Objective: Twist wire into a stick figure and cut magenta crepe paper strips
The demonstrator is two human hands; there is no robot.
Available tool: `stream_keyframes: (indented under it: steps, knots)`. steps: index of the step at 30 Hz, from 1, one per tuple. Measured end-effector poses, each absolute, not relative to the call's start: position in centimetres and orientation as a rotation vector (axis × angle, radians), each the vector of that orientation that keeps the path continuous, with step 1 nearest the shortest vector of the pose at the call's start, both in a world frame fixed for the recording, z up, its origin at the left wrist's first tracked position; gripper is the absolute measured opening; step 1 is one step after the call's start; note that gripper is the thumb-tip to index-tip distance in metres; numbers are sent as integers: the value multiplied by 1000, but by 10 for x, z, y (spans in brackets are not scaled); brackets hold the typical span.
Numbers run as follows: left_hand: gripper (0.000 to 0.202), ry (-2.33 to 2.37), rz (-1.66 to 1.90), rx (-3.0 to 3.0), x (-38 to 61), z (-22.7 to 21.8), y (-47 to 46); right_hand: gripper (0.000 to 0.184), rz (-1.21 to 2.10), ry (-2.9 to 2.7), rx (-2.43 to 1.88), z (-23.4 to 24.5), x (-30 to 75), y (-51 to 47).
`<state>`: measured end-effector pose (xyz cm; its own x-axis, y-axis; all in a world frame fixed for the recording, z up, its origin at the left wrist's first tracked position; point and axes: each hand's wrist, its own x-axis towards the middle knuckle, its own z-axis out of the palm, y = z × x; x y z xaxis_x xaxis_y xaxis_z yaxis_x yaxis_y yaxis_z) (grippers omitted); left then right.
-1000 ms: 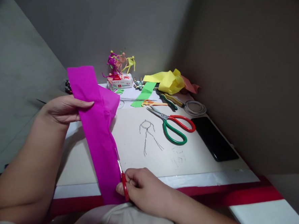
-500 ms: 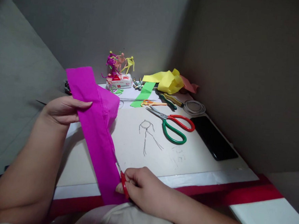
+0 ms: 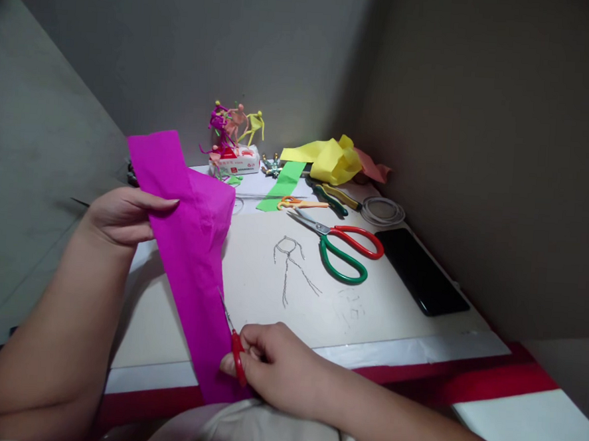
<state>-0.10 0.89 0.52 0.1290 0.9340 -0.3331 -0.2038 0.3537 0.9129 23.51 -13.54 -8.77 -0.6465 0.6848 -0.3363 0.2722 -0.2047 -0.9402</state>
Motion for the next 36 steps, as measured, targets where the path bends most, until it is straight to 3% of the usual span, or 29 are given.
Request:
stream_keyframes:
  steps: [5, 36]
  knots:
    - [26, 1054, 905, 860, 0, 9, 5, 31, 1928, -1741, -1114, -84, 235, -135]
    - [22, 950, 1076, 746, 3, 6, 9, 34, 2043, -1563, -1038, -82, 229, -130]
